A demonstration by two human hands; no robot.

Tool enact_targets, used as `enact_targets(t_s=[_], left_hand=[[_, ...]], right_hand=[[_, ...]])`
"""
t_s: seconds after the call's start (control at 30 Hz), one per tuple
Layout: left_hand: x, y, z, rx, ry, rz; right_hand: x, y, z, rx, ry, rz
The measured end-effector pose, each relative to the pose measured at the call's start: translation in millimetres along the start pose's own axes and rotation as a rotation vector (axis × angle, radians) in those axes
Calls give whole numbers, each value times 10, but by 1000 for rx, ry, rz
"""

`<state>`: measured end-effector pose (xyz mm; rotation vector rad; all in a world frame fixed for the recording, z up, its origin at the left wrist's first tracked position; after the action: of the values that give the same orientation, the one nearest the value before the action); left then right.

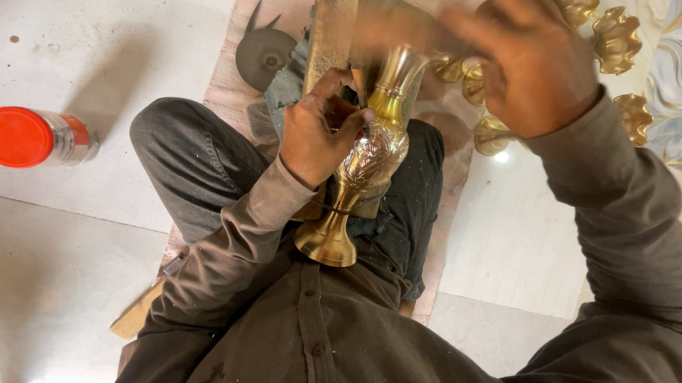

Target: The person sits cross-legged on the floor with a brass vase clamped in a wooden block on their lap. They hold a chisel against the vase's engraved surface and strike it with a wooden mallet, periodically rotating the vase and repositioning the chisel to carve decorative patterns into the brass.

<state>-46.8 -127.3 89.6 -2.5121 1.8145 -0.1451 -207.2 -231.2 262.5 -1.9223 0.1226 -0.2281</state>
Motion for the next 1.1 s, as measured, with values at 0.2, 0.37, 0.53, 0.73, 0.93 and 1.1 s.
enact_targets(t_s=[0.2, 0.37, 0.53, 0.73, 0.93, 1.1], left_hand=[[-35, 9, 44, -25, 30, -9], [46, -57, 125, -322, 146, -18], [344, -234, 48, -294, 363, 183], [548, 134, -99, 16, 362, 680], [604, 463, -227, 239, 515, 1006], [595, 541, -309, 405, 522, 1109]], right_hand=[[-148, 28, -51, 572, 170, -217], [-554, 55, 20, 334, 323, -243], [-1174, 552, 257, 646, 635, -289], [-1605, 1050, 1137, 1023, 1000, -368], [-1630, 977, 1627, 745, 1006, -313], [-1712, 986, 1648, 812, 1180, -349]])
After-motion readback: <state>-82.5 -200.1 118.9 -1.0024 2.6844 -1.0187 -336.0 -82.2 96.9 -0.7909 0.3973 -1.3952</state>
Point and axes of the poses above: each hand's wrist, its own x-axis towards the middle knuckle, its own y-axis out of the palm, z = x × y, the point moved 4 cm from there along x, towards the middle knuckle, and after that the axes turned 4 degrees about -y, right-handed, at the moved point
